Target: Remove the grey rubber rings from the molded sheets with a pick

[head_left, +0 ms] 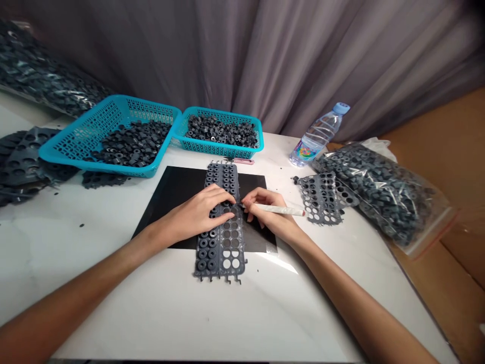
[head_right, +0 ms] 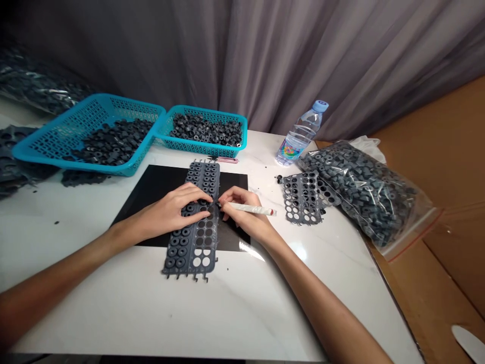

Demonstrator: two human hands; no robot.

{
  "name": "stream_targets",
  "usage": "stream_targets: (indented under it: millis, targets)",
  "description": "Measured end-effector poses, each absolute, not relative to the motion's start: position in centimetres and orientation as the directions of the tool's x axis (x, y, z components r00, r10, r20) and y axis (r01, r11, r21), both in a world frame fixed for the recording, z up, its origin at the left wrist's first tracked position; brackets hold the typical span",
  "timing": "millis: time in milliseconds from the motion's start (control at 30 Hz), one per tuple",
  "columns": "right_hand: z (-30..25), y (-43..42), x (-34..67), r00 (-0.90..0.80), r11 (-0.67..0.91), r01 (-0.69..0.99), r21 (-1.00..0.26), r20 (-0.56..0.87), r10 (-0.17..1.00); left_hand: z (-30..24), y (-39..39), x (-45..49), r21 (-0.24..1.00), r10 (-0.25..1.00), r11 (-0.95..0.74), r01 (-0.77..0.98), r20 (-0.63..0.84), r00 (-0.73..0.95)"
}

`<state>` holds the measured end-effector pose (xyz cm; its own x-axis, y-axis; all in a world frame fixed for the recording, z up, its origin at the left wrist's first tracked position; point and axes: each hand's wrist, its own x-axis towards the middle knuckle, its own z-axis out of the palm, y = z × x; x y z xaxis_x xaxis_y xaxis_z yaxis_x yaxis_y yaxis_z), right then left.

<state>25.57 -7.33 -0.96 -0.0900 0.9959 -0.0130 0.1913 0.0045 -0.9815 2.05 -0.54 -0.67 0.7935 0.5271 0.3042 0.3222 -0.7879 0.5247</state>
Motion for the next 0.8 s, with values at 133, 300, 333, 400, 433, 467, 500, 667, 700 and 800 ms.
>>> stream_targets:
  millis: [133, 300, 333, 400, 433, 467, 500, 667, 700, 800]
  targets:
    - [-0.59, -7.33, 25.50, -0.104, -0.007, 0.202, -0.979, -0.029, 0.994, -0.73, -0.65, 2.21, 0.518, 0.526, -0.795, 0.317, 0.326, 0.786]
    - [-0.38, -7.34, 25.36, -0.111, 0.005, 0.215, -0.977, -0.019, 0.994, -0.81, -0.81, 2.57, 0.512, 0.533, -0.796, 0.323, 0.337, 0.776]
    - [-0.38, -7.34, 25.34, -0.107, 0.004, 0.219, -0.976, -0.020, 0.994, -0.84, -0.81, 2.59, 0.506, 0.529, -0.799, 0.324, 0.337, 0.779]
    - [-0.42, -7.33, 25.33, -0.099, 0.002, 0.222, -0.975, -0.020, 0.995, -0.90, -0.82, 2.58, 0.490, 0.524, -0.806, 0.332, 0.329, 0.786]
    - [-0.45, -7.32, 25.33, -0.100, 0.005, 0.218, -0.976, -0.017, 0.995, -0.92, -0.83, 2.57, 0.483, 0.522, -0.808, 0.337, 0.322, 0.790]
    - [-0.50, -7.30, 25.34, -0.102, 0.012, 0.212, -0.977, -0.010, 0.995, -0.94, -0.83, 2.55, 0.479, 0.521, -0.809, 0.341, 0.315, 0.794]
    - [-0.57, -7.28, 25.36, -0.106, 0.021, 0.207, -0.978, -0.001, 0.994, -0.95, -0.84, 2.54, 0.478, 0.520, -0.809, 0.342, 0.310, 0.796]
    - [-0.92, -7.16, 25.49, -0.110, 0.025, 0.196, -0.980, 0.003, 0.994, -1.02, -0.84, 2.58, 0.489, 0.526, -0.803, 0.342, 0.309, 0.793]
    - [-0.95, -7.15, 25.50, -0.109, 0.019, 0.196, -0.980, -0.003, 0.994, -1.03, -0.83, 2.61, 0.487, 0.526, -0.803, 0.343, 0.308, 0.793]
    - [-0.93, -7.15, 25.47, -0.112, 0.009, 0.193, -0.981, -0.013, 0.994, -1.05, -0.78, 2.67, 0.478, 0.527, -0.805, 0.351, 0.306, 0.793]
